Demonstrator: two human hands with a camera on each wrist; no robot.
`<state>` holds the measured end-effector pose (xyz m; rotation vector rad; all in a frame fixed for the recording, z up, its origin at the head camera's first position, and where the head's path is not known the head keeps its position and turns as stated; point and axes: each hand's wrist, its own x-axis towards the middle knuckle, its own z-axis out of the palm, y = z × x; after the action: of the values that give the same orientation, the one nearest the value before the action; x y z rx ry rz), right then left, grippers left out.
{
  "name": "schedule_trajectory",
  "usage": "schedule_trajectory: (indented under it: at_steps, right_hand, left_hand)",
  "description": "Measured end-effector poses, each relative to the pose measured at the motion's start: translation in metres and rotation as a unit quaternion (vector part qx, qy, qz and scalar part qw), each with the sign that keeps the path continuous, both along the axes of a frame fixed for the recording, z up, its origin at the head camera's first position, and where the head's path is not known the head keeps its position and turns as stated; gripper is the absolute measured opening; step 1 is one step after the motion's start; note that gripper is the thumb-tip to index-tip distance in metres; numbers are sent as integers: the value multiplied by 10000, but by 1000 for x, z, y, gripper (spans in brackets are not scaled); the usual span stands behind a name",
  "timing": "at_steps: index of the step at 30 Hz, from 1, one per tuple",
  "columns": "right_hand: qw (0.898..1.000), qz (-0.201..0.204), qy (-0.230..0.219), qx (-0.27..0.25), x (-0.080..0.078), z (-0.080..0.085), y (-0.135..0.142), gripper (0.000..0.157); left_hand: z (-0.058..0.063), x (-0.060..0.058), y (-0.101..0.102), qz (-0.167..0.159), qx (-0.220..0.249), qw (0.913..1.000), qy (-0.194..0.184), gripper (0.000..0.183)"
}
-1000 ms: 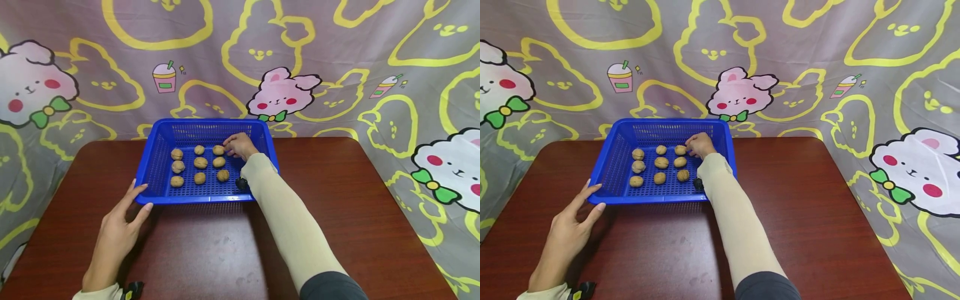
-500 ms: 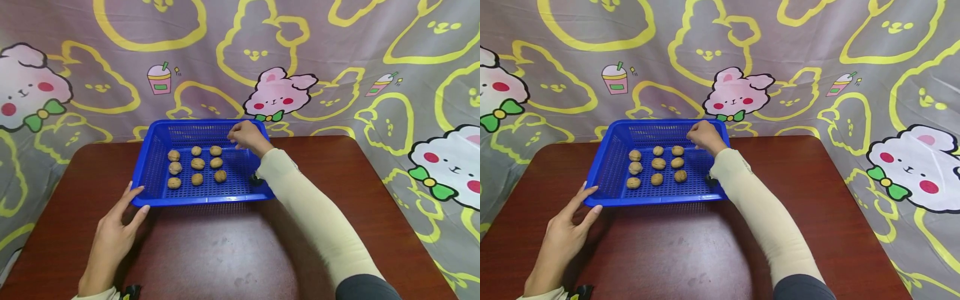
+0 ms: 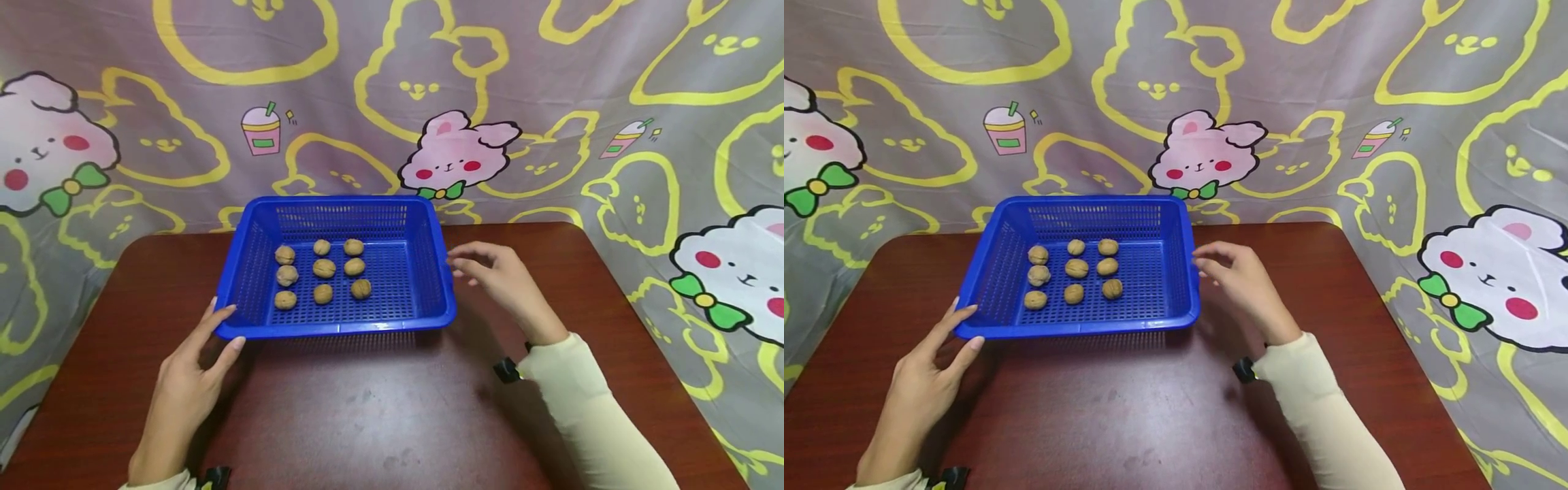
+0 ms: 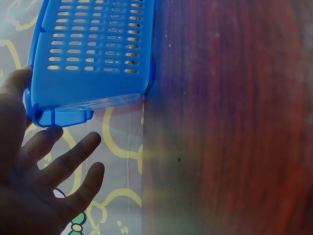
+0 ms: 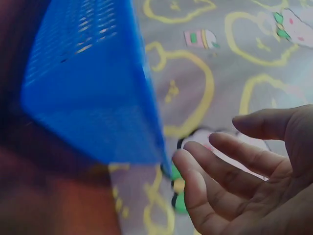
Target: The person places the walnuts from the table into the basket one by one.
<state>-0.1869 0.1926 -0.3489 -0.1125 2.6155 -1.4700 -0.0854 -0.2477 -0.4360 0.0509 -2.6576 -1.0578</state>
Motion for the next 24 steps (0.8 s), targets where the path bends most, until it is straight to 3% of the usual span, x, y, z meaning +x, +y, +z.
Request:
schedule_trajectory:
  at_steps: [5, 10, 18, 24]
  right_hand:
    - [9988, -437, 65, 231, 37, -19, 35, 29]
    - [9966, -556, 30, 602, 57, -40, 51, 31]
    - [9870, -681, 772, 1237, 70, -67, 55, 25]
    - [9771, -589, 1331, 1550, 73, -75, 53, 26]
  left_hand:
    - [0, -1, -1, -32, 0, 10000, 20, 54]
    - [0, 0, -4, 24, -20, 10000, 5, 55]
    - [-2, 0, -5, 71, -202, 9998, -5, 55]
    - [-1, 4, -11, 22, -859, 9961, -201, 59]
